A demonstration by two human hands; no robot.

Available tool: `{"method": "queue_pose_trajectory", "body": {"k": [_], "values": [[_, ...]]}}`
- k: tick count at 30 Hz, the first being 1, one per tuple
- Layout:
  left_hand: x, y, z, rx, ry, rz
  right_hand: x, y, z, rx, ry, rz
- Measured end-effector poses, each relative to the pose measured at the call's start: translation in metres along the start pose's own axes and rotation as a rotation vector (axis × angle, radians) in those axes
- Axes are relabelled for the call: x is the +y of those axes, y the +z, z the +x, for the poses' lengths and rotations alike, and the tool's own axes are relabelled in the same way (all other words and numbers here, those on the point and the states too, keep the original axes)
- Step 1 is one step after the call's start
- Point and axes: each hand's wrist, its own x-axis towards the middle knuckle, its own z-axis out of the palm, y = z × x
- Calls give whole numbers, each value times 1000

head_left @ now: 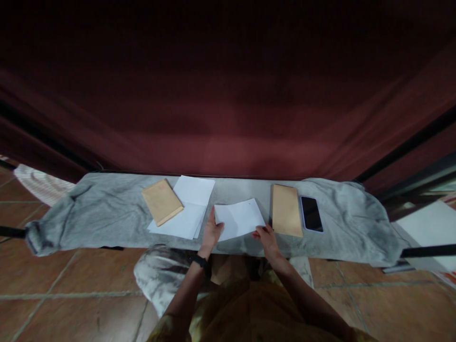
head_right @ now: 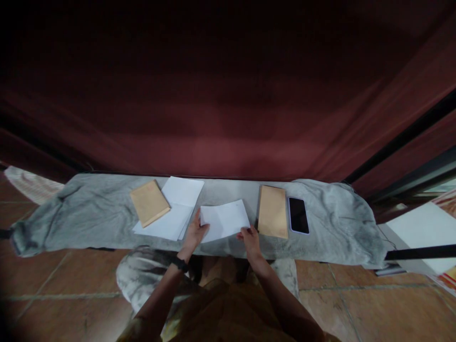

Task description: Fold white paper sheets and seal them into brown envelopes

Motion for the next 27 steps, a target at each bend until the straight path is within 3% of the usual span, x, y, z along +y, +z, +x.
{"method": "queue_pose_trajectory", "body": {"k": [5, 9, 12, 14, 19, 27], "values": [[4, -7, 0, -78, -5, 221, 7, -19, -17, 66, -107, -116], [14, -6, -9, -19, 131, 440, -2, -24, -28, 118, -421, -483], [22, 10, -20, 17, 257, 589, -9, -8, -22, -10, -603, -718], [25, 27, -26, -52, 348, 621, -10, 10, -11, -109, -673, -809], [23, 56, -28, -188, 379, 695, -4, 49, 14, -219, -728, -1036], [16, 37, -8, -152, 378, 677, 4, 48, 32, -183, -758, -1179]]}}
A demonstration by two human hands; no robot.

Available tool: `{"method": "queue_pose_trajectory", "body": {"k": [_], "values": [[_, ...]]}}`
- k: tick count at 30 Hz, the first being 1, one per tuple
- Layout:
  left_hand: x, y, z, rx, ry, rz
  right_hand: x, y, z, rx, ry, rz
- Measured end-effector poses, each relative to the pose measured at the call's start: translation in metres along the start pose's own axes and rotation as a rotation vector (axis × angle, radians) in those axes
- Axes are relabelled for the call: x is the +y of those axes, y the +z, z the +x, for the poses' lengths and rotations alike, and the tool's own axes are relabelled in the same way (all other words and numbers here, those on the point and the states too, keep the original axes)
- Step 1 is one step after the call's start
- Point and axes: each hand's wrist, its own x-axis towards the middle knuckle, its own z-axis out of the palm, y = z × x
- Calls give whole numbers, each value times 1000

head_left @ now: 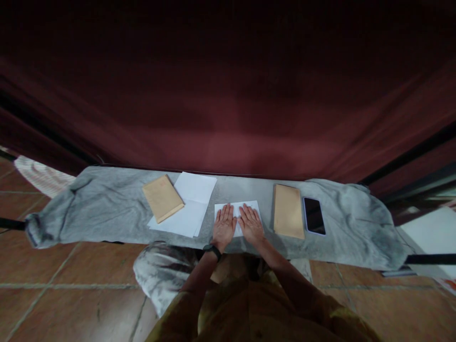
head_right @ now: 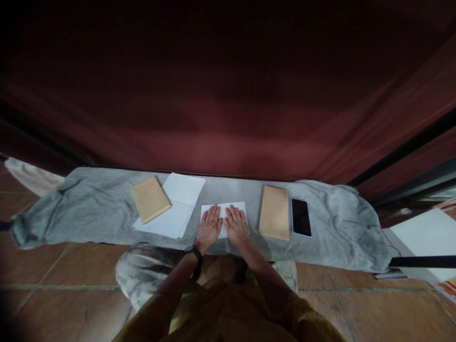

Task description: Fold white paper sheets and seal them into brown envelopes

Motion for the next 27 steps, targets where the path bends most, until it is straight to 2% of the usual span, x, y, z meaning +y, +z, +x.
{"method": "queue_pose_trajectory", "body": {"k": [4, 10, 20, 24, 27], "values": [[-2, -1, 3, 11, -28, 14, -2, 4, 10, -15, 40, -5], [-1, 0, 4, -47, 26, 19, -9, 6, 18, -77, 30, 4], [-5, 7, 2, -70, 91, 123, 4, 4, 7, 8, 37, -100], [-7, 7, 1, -50, 118, 144, 12, 3, -4, 71, 34, -118], [-7, 8, 1, -34, 124, 150, 17, 1, -10, 72, 30, -136]]}}
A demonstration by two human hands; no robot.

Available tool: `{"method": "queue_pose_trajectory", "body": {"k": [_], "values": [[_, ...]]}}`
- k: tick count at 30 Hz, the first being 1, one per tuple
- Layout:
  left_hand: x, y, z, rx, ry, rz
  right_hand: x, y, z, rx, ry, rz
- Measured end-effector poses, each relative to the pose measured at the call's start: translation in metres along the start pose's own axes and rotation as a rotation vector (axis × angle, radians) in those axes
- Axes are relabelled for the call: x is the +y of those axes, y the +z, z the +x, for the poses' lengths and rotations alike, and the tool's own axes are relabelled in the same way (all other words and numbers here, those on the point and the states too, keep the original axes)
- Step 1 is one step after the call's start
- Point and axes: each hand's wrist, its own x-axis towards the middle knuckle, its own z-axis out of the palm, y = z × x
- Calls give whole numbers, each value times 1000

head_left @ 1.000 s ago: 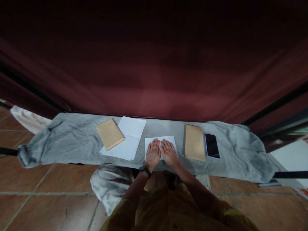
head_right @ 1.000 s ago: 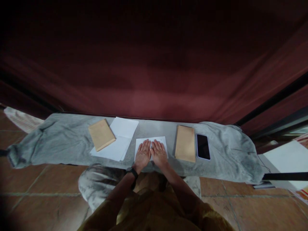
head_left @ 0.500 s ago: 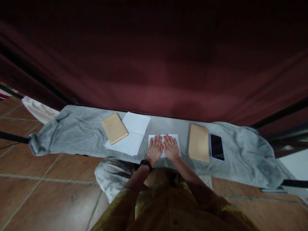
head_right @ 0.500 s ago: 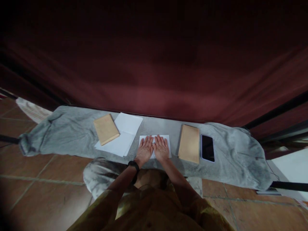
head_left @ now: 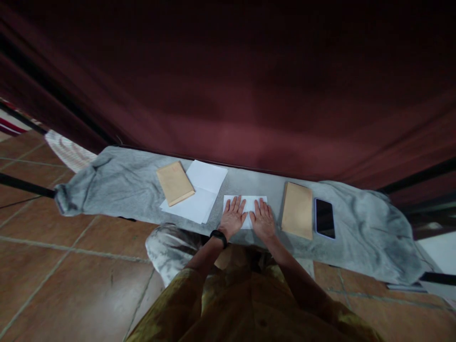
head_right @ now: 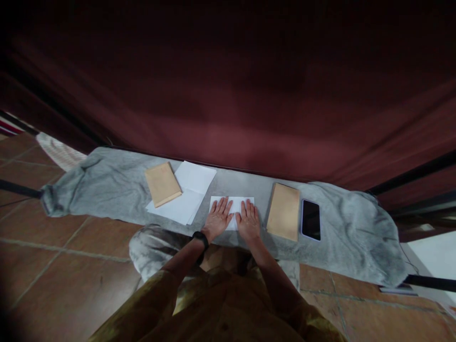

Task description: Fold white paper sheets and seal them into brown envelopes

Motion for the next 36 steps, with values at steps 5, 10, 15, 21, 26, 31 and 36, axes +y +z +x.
{"method": "queue_pose_trajectory", "body": {"k": [5, 10, 15, 21, 26, 31, 36], "values": [[1, 1, -1, 2, 50, -1, 5, -5, -8, -8, 3, -26], [1, -2, -4, 10, 72, 7, 9, -7, -16, 4, 2, -38], [2, -5, -3, -9, 83, 16, 11, -11, -26, 27, 5, -28], [2, -6, -2, -15, 85, 19, 4, -21, -36, 9, 51, -67], [0, -7, -4, -8, 77, 2, -7, -27, -44, -38, -40, -53], [-7, -8, -10, 15, 29, -1, -7, -27, -47, -45, -28, -41], [-20, -6, -25, 65, -62, -17, -2, -28, -53, -4, -10, -35]]}}
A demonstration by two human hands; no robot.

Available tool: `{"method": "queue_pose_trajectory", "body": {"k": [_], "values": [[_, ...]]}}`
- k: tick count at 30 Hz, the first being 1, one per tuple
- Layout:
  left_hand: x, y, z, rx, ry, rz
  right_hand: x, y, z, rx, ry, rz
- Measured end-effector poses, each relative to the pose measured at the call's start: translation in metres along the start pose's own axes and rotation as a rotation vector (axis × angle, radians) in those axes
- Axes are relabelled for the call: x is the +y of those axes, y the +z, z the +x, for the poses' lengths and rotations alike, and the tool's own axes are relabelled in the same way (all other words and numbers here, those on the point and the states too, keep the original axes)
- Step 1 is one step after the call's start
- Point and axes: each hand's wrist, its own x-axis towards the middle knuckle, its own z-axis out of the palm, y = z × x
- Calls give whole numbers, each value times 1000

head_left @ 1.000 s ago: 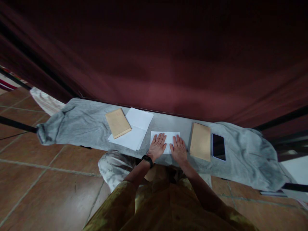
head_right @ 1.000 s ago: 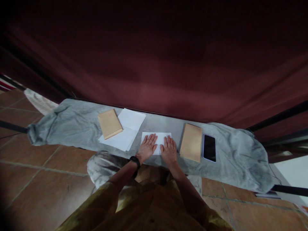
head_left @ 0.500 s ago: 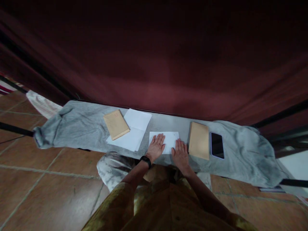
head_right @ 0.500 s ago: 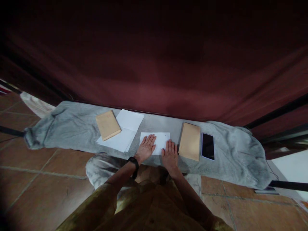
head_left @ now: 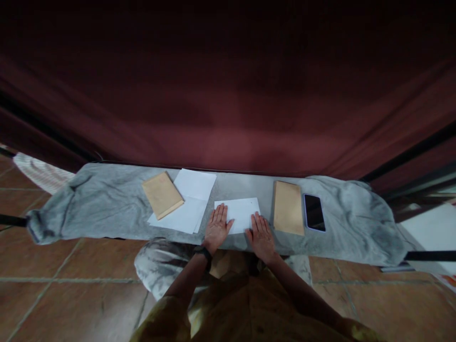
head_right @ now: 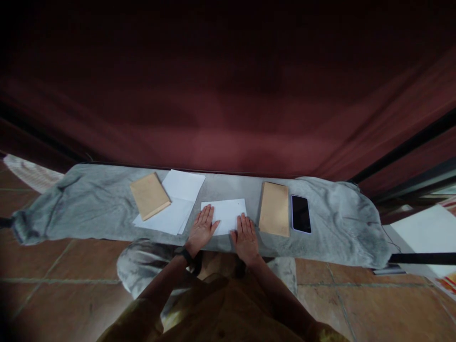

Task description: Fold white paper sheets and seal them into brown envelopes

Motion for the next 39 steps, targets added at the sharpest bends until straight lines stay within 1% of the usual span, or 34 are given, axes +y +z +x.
{"method": "queue_pose_trajectory", "body": {"k": [3, 6, 9, 13, 16, 18, 23, 26, 29, 35, 39], "values": [[-7, -2, -7, 38, -66, -7, 2, 0, -6, 20, 13, -5], [-5, -4, -9, 75, -114, -9, 4, -1, -11, 31, 19, -9], [11, -4, -6, 98, -146, -3, 5, -2, -12, 36, 16, -6], [41, 1, -6, 38, -46, -22, 5, -2, -12, 27, 13, -12], [51, 4, -10, 12, -21, -29, 5, -1, -11, 14, 11, -15], [48, 4, -14, 18, -30, -22, 5, -2, -11, 12, 18, -16], [25, 1, -22, 48, -66, 6, 4, -3, -11, 15, 30, -7], [16, -1, -26, 57, -90, 10, 3, -5, -11, 9, 33, -3], [15, -1, -28, 65, -95, 11, 3, -7, -7, 2, 40, 3], [15, 0, -27, 64, -104, 4, -1, -5, 10, -11, 31, 35], [16, 1, -27, 71, -114, 5, -3, -3, 14, -15, 29, 39]]}}
